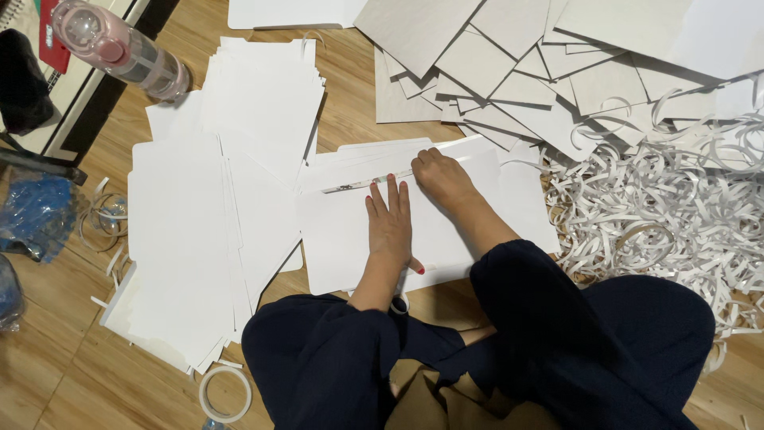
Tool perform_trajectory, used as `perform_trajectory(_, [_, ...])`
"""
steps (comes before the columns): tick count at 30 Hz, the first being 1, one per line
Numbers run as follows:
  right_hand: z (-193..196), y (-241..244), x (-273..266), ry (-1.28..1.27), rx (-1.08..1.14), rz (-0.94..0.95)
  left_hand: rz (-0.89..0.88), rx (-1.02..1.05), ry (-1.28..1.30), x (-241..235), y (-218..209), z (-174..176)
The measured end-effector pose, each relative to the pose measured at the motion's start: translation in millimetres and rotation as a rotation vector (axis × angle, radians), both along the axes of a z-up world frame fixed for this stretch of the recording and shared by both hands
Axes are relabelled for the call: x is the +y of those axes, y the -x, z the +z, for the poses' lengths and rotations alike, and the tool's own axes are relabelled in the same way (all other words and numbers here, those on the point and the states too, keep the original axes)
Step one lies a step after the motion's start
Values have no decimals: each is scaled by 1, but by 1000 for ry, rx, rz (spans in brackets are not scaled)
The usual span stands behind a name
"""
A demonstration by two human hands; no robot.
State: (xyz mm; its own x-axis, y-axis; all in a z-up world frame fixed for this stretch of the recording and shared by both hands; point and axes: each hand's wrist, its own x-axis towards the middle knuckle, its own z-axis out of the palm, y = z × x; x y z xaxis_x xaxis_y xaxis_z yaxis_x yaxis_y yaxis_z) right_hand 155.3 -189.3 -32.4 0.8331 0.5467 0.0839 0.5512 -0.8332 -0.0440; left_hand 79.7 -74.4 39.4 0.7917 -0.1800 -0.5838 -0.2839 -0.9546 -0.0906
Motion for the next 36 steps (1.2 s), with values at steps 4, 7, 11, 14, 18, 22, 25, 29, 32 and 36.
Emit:
perform_trajectory(4, [10,3,-1,-87,37,-84,5,3,22,1,1,7])
perform_trajectory(7, [18,4,-7,-414,259,-247,14,2,34,2,1,9])
perform_trajectory(11, [26,11,-5,-294,225,-167,14,0,32,0,1,8])
perform_trajectory(14, [22,13,0,-148,140,-115,13,8,12,-1,1,8])
perform_trajectory(18, [2,6,5,-18,76,-89,9,4,9,0,1,8])
perform_trajectory(22, [-19,-3,-20,-397,179,-306,11,-11,9,0,2,0])
perform_trajectory(25, [-10,-14,-89,-826,145,-642,12,-45,16,0,3,-4])
perform_trajectory(29, [37,-1,-214,-2007,-350,-965,-19,-67,-55,1,4,-24])
perform_trajectory(32, [41,39,-236,-1587,-838,-1013,-60,-76,-159,0,5,-32])
perform_trajectory(36, [65,91,-115,-994,11,-1075,24,-63,-33,-4,7,3])
